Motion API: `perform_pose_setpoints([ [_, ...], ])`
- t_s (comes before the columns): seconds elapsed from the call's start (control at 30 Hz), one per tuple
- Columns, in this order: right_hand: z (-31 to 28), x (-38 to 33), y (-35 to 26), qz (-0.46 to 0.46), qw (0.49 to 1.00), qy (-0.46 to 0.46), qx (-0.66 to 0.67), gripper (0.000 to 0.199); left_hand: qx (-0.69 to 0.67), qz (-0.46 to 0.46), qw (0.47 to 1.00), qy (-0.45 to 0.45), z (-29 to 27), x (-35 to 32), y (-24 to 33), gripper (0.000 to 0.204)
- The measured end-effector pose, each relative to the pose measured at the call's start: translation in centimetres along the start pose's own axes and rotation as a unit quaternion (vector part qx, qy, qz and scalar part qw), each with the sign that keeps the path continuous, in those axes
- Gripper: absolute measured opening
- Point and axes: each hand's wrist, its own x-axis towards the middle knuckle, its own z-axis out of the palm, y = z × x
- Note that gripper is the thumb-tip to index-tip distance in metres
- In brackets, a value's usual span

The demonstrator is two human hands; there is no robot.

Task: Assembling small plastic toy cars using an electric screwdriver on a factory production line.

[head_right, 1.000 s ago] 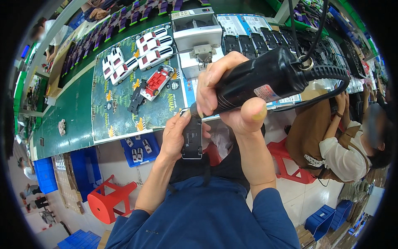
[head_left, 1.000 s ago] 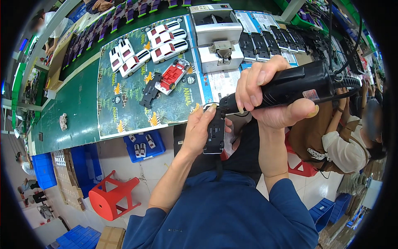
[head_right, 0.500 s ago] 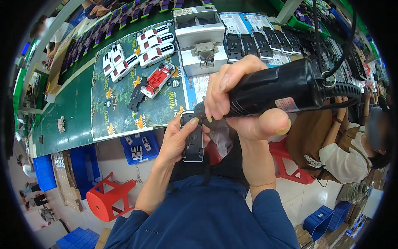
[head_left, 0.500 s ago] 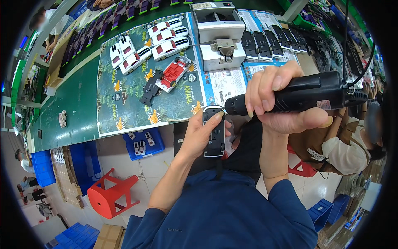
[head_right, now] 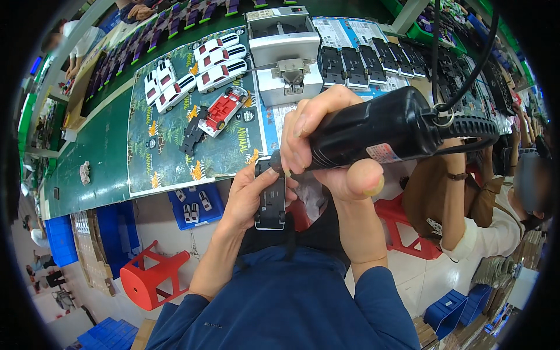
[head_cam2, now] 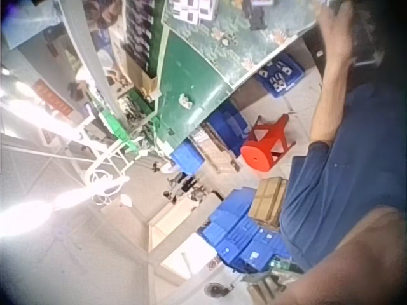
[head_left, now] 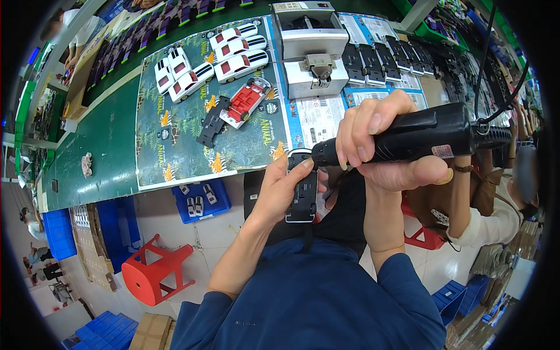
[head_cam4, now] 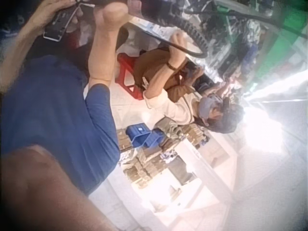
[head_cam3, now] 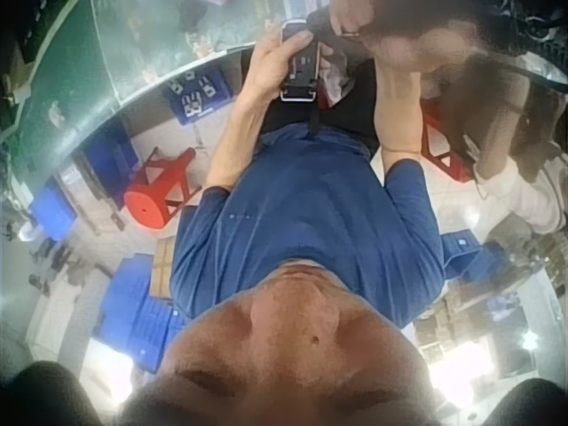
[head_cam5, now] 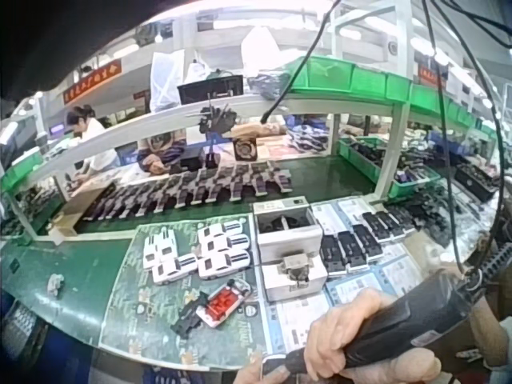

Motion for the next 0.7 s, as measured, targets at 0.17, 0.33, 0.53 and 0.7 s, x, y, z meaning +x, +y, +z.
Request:
perform_pose_setpoints([
  [0.17,-0.05,0.08,-0.03,0.001,1.0,-0.003,-0.007,0.084,0.005,-0.004,1.0,-0.005,0.01,-0.03,-0.03,0.022],
  [0.33,0.16,-0.02,-0.12,0.014,1.0,0.014,-0.004,0.083,0.011,-0.013,1.0,-0.003,0.02,-0.16,-0.05,0.023],
  [0.53,0.55,-0.03,-0.31,0.059,0.997,-0.012,0.038,0.081,0.003,-0.022,1.0,-0.007,0.16,-0.16,0.12,0.023],
  [0.7,0.72,-0.05,-0.54,0.073,0.997,0.007,0.027,0.081,-0.001,-0.024,1.0,-0.011,-0.04,-0.09,0.16,0.023],
])
